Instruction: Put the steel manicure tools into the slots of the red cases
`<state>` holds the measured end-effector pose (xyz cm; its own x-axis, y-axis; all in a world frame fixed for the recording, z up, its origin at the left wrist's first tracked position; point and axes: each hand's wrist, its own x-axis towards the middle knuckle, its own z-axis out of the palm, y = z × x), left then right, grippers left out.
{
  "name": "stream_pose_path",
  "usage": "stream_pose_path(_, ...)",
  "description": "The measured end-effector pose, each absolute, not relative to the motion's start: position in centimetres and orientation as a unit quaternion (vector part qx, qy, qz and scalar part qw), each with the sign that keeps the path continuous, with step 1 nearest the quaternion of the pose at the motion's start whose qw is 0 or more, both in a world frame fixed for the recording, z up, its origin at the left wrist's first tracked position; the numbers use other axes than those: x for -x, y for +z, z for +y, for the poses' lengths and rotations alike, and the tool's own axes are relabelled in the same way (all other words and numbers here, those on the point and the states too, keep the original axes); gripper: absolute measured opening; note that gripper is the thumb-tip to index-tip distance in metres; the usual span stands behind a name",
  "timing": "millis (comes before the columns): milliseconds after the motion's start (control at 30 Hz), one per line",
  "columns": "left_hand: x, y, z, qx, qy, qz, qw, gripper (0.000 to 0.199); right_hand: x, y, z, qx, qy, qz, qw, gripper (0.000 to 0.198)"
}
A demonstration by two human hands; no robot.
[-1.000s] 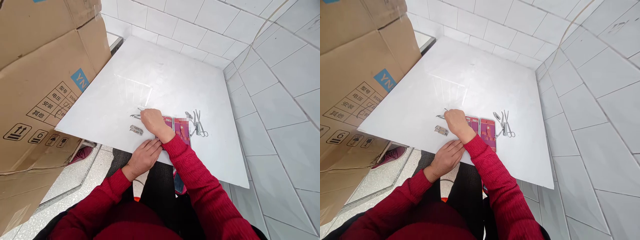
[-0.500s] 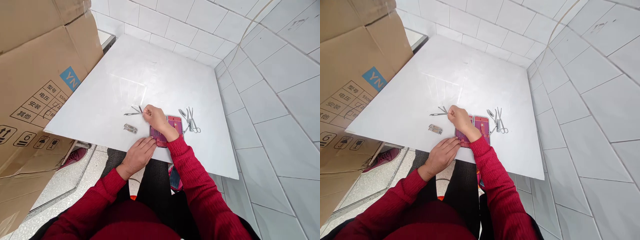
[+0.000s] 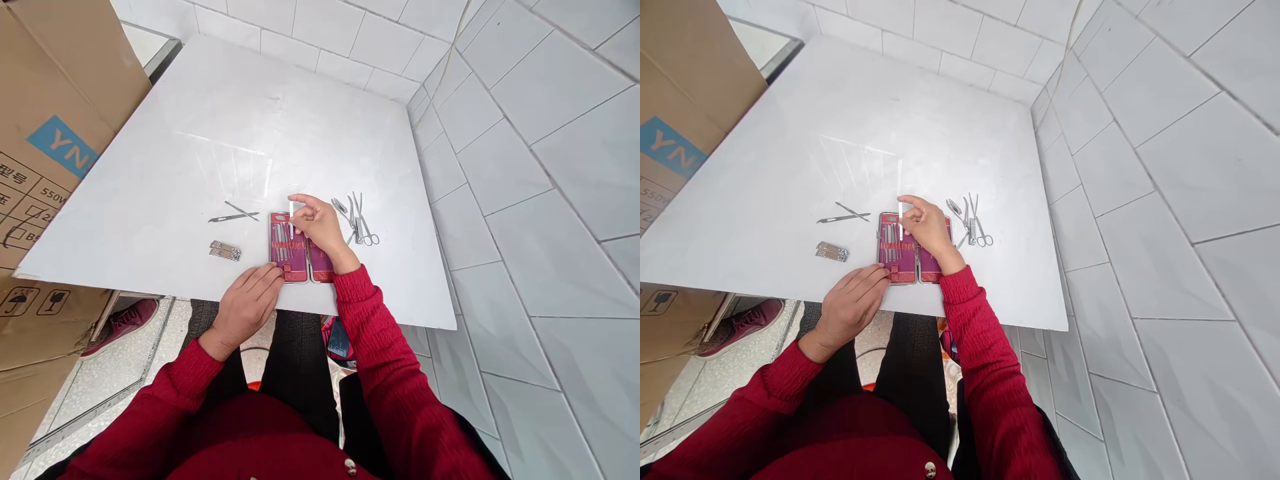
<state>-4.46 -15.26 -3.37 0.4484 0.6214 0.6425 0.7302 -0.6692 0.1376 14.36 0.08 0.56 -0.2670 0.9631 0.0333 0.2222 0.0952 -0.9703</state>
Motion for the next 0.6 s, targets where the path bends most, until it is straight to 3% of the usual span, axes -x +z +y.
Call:
stream_pose_path(367, 4.51, -3.4, -15.27, 0.845, -0.346, -0.402, 0.061, 0.037, -14.48, -0.02, 0.08, 0.492, 0.419, -0.669, 0.366, 0.034)
stream_pose_path(600, 4.58, -3.34, -15.24, 0.847, -0.342, -0.403, 0.059, 0.036, -14.04, 0.82, -0.36, 0.536, 0.269, -0.727, 0.335, 0.027)
